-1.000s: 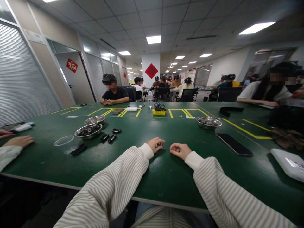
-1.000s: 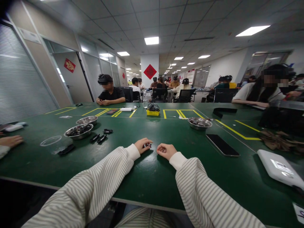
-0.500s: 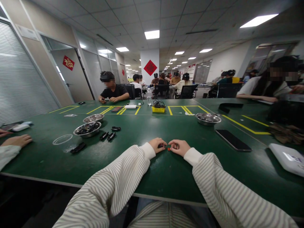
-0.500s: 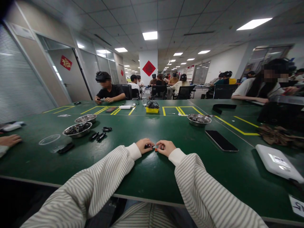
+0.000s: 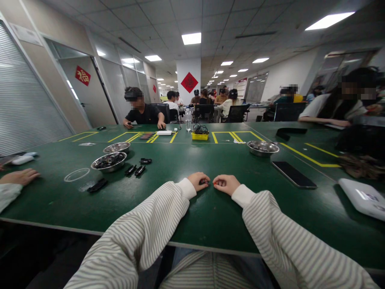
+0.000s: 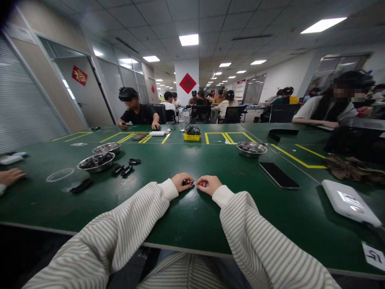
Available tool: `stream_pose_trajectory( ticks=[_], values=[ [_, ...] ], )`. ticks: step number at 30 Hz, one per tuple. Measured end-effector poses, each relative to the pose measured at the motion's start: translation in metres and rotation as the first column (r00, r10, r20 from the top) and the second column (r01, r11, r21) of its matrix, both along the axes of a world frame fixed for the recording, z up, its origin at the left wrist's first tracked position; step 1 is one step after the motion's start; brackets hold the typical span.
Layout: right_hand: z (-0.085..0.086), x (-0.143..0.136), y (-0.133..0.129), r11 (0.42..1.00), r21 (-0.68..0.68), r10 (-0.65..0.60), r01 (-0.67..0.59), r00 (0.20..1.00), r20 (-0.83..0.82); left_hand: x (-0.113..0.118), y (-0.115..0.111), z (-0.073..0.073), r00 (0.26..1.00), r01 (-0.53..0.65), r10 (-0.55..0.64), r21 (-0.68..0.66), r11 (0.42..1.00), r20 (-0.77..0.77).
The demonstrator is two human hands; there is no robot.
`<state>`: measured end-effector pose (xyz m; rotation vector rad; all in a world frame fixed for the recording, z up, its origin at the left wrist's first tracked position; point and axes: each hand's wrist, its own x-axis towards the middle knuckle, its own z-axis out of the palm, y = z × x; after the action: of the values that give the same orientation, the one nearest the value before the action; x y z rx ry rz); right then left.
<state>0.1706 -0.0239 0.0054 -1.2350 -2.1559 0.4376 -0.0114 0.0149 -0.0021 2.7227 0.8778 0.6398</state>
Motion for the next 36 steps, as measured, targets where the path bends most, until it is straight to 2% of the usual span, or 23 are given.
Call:
stream_pose_trajectory(
  ticks=[3,5,12,19,30,36],
  values=[
    [0.001,-0.002,-0.002,0.996,-0.083,-0.043,0.036,0.995,-0.094,0.0,0.0,0.0,1.0,0.011,-0.011,0.0,1.0,0.019],
    [0.001,-0.002,-0.003,0.996,-0.075,-0.056,0.048,0.993,-0.106,-0.001,0.001,0.0,1.0,0.014,-0.014,-0.002,1.0,0.026],
    [0.005,-0.002,-0.005,0.996,0.074,-0.057,0.057,0.998,-0.002,0.0,0.001,-0.001,1.0,0.013,-0.013,0.003,1.0,0.027],
    [0.008,-0.004,-0.007,0.995,0.04,-0.093,0.092,0.995,0.029,-0.001,0.001,-0.001,0.999,0.019,-0.019,0.007,1.0,0.028],
    [0.002,0.006,-0.001,0.991,0.124,0.03,-0.05,0.987,0.158,0.0,0.001,0.001,1.0,0.027,-0.027,0.014,1.0,0.008],
    [0.001,0.012,0.004,0.977,0.208,-0.004,-0.049,0.969,0.247,0.0,0.0,0.0,1.0,-0.001,0.001,0.012,1.0,0.017]
  ],
)
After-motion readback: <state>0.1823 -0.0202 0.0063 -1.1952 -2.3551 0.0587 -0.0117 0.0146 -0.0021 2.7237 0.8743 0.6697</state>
